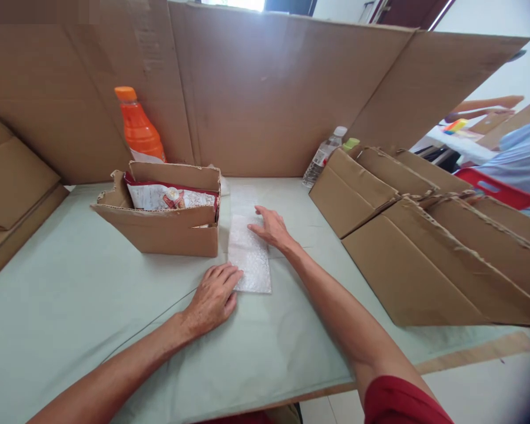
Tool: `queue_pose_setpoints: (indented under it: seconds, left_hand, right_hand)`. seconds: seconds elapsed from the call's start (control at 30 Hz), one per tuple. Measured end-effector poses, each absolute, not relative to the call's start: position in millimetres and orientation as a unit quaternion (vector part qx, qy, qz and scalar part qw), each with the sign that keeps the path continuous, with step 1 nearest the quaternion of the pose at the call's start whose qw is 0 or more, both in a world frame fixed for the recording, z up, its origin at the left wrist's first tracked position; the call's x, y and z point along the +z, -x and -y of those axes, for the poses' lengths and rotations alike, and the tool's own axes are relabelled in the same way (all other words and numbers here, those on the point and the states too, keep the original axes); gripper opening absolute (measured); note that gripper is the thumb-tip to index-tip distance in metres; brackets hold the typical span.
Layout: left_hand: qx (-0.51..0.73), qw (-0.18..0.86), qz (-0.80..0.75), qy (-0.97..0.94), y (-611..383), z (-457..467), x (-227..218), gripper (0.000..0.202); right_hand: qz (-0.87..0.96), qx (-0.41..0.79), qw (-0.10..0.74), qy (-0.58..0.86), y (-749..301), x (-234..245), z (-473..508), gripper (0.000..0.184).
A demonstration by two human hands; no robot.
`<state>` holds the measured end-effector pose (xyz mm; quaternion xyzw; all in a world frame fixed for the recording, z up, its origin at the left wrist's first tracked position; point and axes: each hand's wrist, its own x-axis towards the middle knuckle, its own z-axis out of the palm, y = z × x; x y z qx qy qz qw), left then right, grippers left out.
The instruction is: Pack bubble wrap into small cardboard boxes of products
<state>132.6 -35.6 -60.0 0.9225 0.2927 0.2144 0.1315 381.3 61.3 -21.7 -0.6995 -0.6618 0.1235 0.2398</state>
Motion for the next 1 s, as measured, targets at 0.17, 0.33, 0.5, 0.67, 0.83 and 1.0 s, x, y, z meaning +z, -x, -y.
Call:
queue_pose_setpoints:
  seconds: [0.17, 0.33, 0.5, 0.67, 0.83, 1.0]
  left_hand:
    - [0.251, 0.122, -0.283, -0.918, -132, 30, -60, 0.046]
    - [0.311, 0.097, -0.246, -0.913, -142, 25, -41, 0.038]
    - [0.275, 0.108, -0.292, -0.91, -166, 12, -31, 0.034]
    - [0.225, 0.152, -0.305, -0.913, -166, 11, -46, 0.064]
    - [0.206, 0.152, -0.281, -0.925, -158, 10, -54, 0.074]
    - [0.231, 0.171, -0.269, -0.919, -165, -2, -54, 0.045]
  right_hand:
    - [0.689, 0.121, 0.235, 0.675, -374, -12, -66, 0.018]
    - [0.714, 0.012, 0.3, 0.633, -387, 24, -53, 0.018]
    - [0.714, -0.002, 0.262, 0.65, -393, 10, -84, 0.019]
    - [0.722, 0.046, 0.218, 0.655, -400, -24, -87, 0.028]
    - [0.774, 0.041, 0.206, 0.598, -401, -33, -53, 0.032]
    - [0.793, 0.042, 0.121, 0.596, -380, -37, -41, 0.032]
